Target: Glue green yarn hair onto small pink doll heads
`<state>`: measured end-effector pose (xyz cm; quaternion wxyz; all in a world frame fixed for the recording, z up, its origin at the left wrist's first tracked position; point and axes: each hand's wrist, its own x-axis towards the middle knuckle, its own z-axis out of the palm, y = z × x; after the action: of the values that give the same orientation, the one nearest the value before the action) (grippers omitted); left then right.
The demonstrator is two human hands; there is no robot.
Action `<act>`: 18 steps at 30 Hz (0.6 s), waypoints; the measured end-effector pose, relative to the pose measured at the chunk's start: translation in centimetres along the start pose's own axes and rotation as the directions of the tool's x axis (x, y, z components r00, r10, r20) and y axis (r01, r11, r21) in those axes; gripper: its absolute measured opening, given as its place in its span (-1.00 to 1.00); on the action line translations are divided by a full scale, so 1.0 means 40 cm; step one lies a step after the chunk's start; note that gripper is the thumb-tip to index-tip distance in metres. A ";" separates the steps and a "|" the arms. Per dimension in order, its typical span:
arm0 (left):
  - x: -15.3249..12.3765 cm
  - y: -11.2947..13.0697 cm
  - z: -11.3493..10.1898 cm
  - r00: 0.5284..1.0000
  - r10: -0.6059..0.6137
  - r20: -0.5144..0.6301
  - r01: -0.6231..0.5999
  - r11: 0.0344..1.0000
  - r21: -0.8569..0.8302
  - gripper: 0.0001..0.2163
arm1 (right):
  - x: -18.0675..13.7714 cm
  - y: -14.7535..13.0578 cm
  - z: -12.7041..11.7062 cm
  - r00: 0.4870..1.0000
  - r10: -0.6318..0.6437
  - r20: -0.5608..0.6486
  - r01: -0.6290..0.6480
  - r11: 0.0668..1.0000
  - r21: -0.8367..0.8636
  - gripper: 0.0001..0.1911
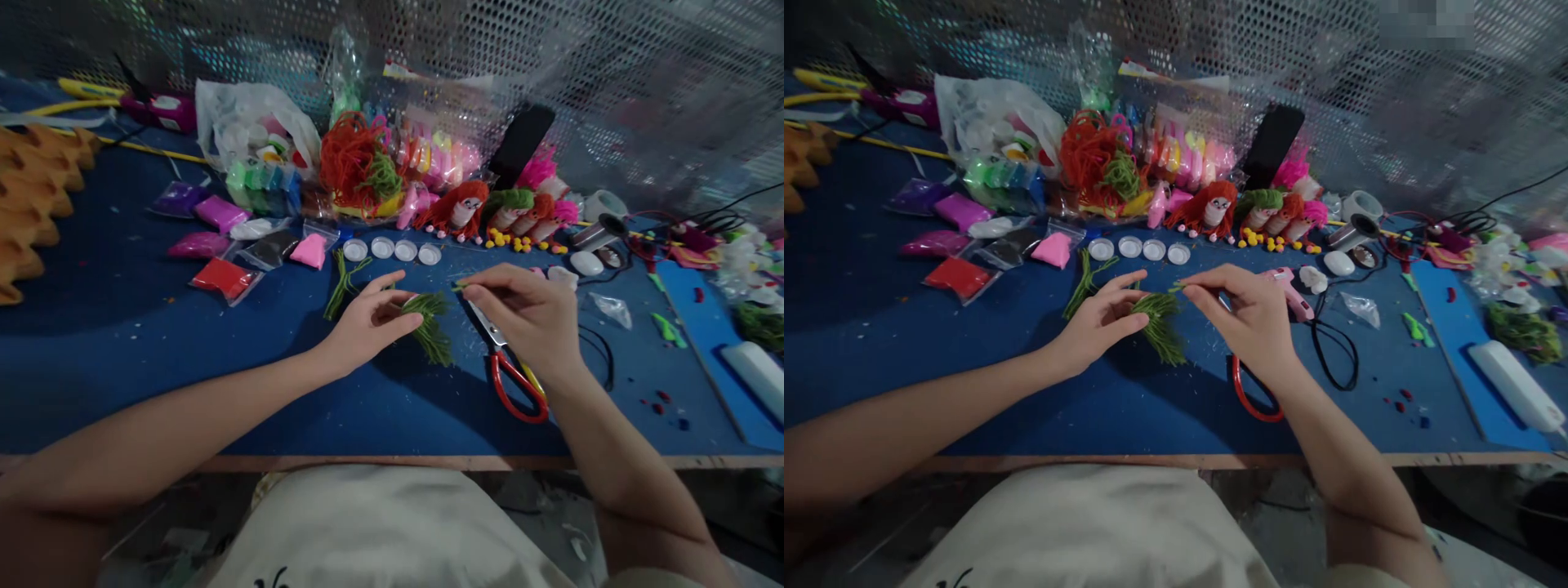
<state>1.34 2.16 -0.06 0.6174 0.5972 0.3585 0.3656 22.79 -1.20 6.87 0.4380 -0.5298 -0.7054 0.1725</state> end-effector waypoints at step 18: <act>-0.006 0.028 0.010 0.973 -0.089 0.212 0.120 0.984 -0.134 -0.69 | -0.081 0.005 0.039 0.973 -0.227 -0.039 0.218 0.962 -0.163 -0.89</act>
<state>1.54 1.79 1.08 0.7117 0.5651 0.2960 0.2941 21.85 -3.70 4.45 0.4313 -0.4849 -0.7591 0.0505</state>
